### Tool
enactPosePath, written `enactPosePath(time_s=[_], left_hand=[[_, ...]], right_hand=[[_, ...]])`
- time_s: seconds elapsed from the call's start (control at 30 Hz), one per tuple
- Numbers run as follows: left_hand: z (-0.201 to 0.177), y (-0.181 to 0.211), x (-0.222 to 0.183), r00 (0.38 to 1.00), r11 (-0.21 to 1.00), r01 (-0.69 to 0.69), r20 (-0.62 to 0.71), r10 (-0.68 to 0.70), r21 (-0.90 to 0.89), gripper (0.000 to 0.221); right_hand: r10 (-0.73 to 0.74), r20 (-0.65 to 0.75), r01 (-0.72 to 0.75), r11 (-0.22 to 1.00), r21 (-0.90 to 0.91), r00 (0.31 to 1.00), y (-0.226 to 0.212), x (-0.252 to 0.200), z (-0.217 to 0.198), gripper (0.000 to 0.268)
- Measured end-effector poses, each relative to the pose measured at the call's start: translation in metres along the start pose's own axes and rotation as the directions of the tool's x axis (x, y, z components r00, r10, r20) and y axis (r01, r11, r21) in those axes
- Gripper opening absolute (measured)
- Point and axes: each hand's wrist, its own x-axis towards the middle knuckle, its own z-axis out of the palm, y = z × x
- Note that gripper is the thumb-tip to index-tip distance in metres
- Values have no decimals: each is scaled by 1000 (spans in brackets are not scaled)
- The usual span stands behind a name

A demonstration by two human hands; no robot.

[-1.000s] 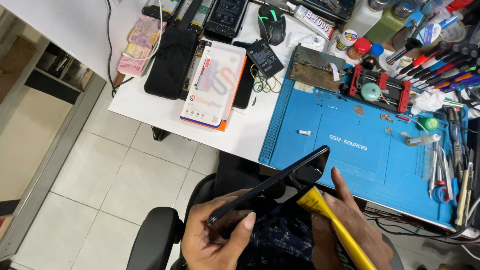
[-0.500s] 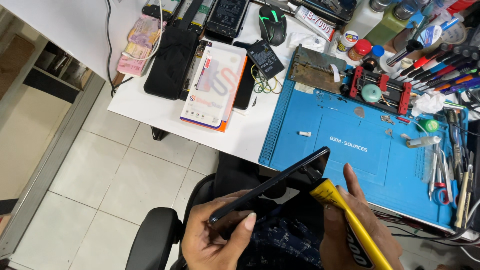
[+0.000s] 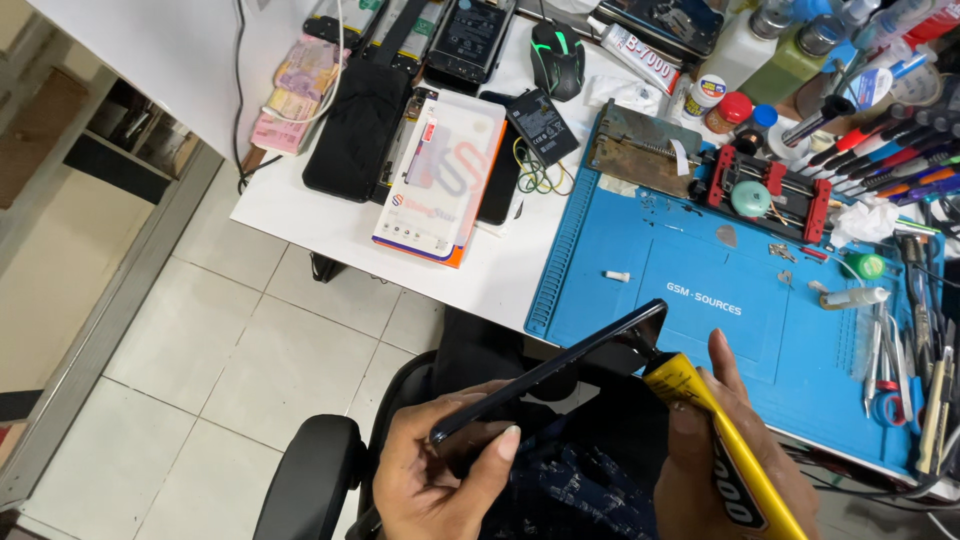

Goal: The person applies glue from a yellow tube along the edges of a black smartphone. They then press the edges of the phone together with their fingers to secure the casing. Finally, the person picks up a blue smartphone and wipes its back surface with their hand.

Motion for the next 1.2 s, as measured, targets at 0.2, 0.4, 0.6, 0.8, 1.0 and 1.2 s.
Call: enactPosePath(time_s=[0.2,0.4,0.6,0.8,1.0,1.2], left_hand=[[0,-6,1,999,998,34,11,-34,-61,36],[1,-7,13,990,990,123,-63,-127,-65,36],[-7,-17,25,978,975,202,-32,-206,-90,43],[-8,-11,49,991,999,44,124,-40,-27,45],[-8,2,53,995,997,21,101,-13,-78,45],[-5,-1,47,986,982,116,138,-95,-146,47]], right_hand=[[119,17,-111,859,500,993,74,-20,25,17],[10,-273,71,955,287,962,144,13,28,24],[191,-233,-42,850,524,954,217,37,33,37],[-279,-123,291,951,100,953,139,50,8,27],[-431,341,516,829,-215,835,234,61,-25,55],[-289,514,552,679,-485,808,291,63,-45,75]])
